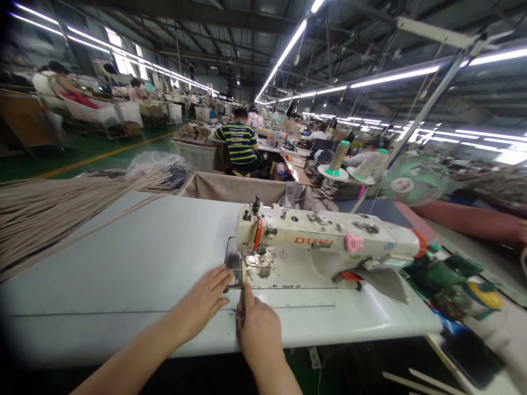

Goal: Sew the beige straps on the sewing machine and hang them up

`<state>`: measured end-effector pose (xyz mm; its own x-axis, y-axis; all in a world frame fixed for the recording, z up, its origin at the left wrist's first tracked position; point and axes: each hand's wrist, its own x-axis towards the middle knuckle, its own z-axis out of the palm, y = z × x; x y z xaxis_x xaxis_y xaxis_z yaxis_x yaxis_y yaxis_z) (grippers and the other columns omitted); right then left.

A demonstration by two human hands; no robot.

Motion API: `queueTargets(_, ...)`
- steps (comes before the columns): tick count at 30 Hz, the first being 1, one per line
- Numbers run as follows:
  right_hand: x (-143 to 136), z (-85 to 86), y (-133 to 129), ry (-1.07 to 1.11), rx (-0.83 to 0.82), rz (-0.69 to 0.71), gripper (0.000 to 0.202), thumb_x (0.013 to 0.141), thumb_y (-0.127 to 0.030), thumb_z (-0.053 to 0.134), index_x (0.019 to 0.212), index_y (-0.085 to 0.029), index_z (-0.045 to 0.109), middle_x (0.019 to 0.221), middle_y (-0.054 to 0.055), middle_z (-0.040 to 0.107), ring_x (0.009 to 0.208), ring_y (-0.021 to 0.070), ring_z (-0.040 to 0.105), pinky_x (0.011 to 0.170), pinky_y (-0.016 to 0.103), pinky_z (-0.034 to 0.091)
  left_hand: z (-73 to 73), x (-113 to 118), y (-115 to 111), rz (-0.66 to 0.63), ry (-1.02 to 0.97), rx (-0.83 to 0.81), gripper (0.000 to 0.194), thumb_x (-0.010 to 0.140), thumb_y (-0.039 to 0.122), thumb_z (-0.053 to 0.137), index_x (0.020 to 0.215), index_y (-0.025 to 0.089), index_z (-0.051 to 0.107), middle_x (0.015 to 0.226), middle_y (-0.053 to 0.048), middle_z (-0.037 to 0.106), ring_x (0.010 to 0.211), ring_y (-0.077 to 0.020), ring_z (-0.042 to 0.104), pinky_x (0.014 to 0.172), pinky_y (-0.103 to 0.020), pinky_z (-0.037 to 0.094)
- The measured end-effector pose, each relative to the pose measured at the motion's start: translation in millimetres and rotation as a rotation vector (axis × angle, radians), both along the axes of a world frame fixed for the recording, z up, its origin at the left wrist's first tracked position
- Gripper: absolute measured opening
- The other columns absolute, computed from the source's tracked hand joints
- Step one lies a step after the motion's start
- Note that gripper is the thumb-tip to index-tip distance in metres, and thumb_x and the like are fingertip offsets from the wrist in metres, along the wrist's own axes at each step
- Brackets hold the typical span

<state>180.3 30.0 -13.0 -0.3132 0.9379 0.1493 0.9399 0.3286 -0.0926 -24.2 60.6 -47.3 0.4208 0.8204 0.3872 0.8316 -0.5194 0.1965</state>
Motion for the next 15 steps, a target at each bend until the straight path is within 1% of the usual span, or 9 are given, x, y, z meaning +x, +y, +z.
queueTargets(2,0,-0.2,-1,0.017,0.006,0.002,0.055,0.096,-0.016,0.055,0.15,-0.016,0.049,0.101,0.01,0.076,0.082,0.0231,0.075,0.071,0.029,0.054,-1.8,17,2,-0.002,0.023,0.002,0.055,0.098,0.026,0.058,0.15,0.017,0.045,0.157,-0.013,0.047,0.149,-0.0307,0.039,0.121,-0.054,0.044)
queueTargets(5,2,1.4,-3,0.076,-0.002,0.021,0.054,0.095,-0.017,0.055,0.149,-0.015,0.05,0.101,0.01,0.077,0.085,0.0234,0.075,0.073,0.029,0.054,-4.0,30,4,-0.008,0.047,0.01,0.052,0.1,0.024,0.053,0.15,0.013,0.044,0.158,-0.014,0.046,0.15,-0.0303,0.037,0.122,-0.053,0.043)
queueTargets(8,9,5.0,-3,0.191,-0.034,0.046,0.053,0.096,-0.019,0.054,0.148,-0.018,0.05,0.107,0.01,0.077,0.09,0.0232,0.075,0.076,0.029,0.054,-1.8,32,1,-0.006,0.054,0.041,0.05,0.103,0.026,0.049,0.15,0.012,0.043,0.156,-0.014,0.047,0.149,-0.028,0.039,0.122,-0.051,0.043)
queueTargets(11,19,7.9,2,0.29,-0.047,0.018,0.047,0.099,-0.023,0.052,0.146,-0.021,0.052,0.109,0.007,0.077,0.091,0.0223,0.075,0.078,0.029,0.053,3.2,32,-4,0.003,0.067,0.063,0.052,0.106,0.035,0.046,0.152,0.013,0.041,0.157,-0.014,0.046,0.148,-0.0272,0.041,0.123,-0.049,0.041)
queueTargets(15,29,5.1,11,0.259,0.016,-0.081,0.04,0.1,-0.024,0.049,0.138,-0.02,0.059,0.102,0.007,0.077,0.085,0.0203,0.073,0.075,0.027,0.05,7.2,33,-7,0.018,0.091,0.046,0.062,0.106,0.049,0.041,0.154,0.01,0.038,0.159,-0.016,0.043,0.151,-0.0294,0.037,0.125,-0.049,0.036)
